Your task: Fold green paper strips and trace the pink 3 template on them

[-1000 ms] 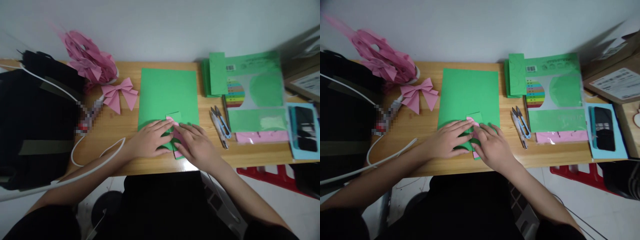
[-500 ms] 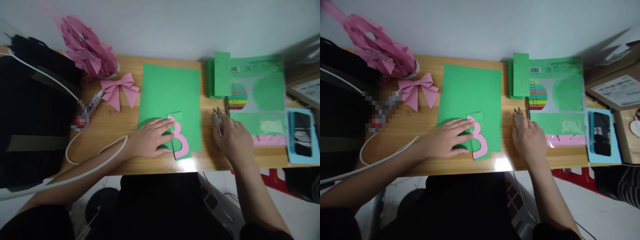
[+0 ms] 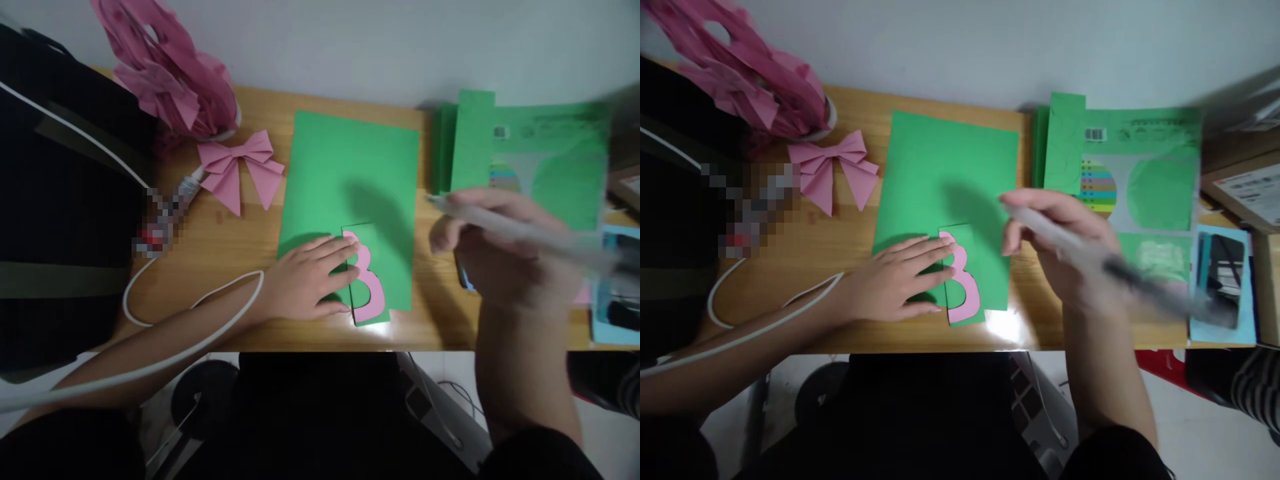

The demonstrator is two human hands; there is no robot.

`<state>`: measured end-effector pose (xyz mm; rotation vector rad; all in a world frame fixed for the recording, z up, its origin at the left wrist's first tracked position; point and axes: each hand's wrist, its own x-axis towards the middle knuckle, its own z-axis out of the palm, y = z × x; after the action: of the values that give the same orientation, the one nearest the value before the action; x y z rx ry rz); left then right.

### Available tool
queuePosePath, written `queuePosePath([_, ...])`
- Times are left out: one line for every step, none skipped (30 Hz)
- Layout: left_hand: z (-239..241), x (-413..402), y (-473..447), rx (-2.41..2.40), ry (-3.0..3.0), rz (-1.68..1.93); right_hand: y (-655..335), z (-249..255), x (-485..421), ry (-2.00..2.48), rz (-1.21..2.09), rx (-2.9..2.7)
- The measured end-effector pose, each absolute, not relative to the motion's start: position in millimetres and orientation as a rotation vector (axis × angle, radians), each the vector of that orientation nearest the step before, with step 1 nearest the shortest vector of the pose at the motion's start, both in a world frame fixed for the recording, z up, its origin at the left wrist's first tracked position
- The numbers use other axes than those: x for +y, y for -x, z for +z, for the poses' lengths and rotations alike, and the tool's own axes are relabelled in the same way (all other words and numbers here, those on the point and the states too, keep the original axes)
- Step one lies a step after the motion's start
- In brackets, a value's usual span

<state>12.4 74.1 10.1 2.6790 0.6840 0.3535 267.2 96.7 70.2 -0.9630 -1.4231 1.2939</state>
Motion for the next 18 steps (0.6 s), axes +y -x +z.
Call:
queuePosePath([10.5,73.9,-12.7,0.693,-2.675,0.343,-256.7,66.5,104.1,0.985,1.360,-1.406])
queuePosePath([10.8,73.6,-12.9,0.703,-2.671,0.335,-246.6,61.4,111.0,1.021,1.372,-1.408])
queuePosePath([10.9,73.2,-13.2,0.711,-2.667,0.333,-237.4,55.2,117.1,1.025,1.364,-1.436])
queuePosePath([10.8,72.9,-13.5,0.715,-2.664,0.333,-229.3,48.5,122.0,1.042,1.338,-1.447])
queuePosePath([10.7,72.6,-13.7,0.717,-2.661,0.333,-222.5,41.6,125.8,1.080,1.325,-1.465])
queuePosePath([10.4,72.3,-13.9,0.718,-2.658,0.339,-217.1,35.2,128.2,1.113,1.310,-1.476])
queuePosePath([10.2,72.1,-14.0,0.719,-2.654,0.345,-213.2,29.5,129.5,1.143,1.304,-1.473])
queuePosePath([9.9,72.1,-14.0,0.719,-2.648,0.352,-210.6,24.7,129.9,1.164,1.303,-1.470])
queuePosePath([9.7,72.1,-14.0,0.718,-2.641,0.361,-209.0,20.9,129.5,1.176,1.295,-1.465])
queuePosePath([9.6,72.2,-14.0,0.720,-2.634,0.372,-208.3,18.3,128.8,1.187,1.276,-1.464])
queuePosePath([9.6,72.4,-14.0,0.722,-2.627,0.384,-208.1,16.6,127.9,1.201,1.242,-1.468])
queuePosePath([9.6,72.7,-14.1,0.725,-2.622,0.395,-208.2,15.7,127.0,1.220,1.193,-1.482])
queuePosePath([9.6,73.1,-14.2,0.729,-2.617,0.405,-208.4,15.5,126.4,1.247,1.136,-1.496])
queuePosePath([9.6,73.4,-14.4,0.732,-2.612,0.419,-208.6,15.7,126.1,1.272,1.090,-1.496])
queuePosePath([9.4,73.8,-14.7,0.736,-2.608,0.429,-208.7,16.1,126.0,1.291,1.058,-1.486])
queuePosePath([9.2,74.1,-15.1,0.739,-2.603,0.439,-208.7,16.4,126.1,1.310,1.045,-1.476])
queuePosePath([8.9,74.2,-15.4,0.741,-2.597,0.448,-208.7,16.5,126.5,1.328,1.044,-1.473])
queuePosePath([8.5,74.3,-15.7,0.744,-2.592,0.453,-208.6,16.4,126.9,1.347,1.053,-1.481])
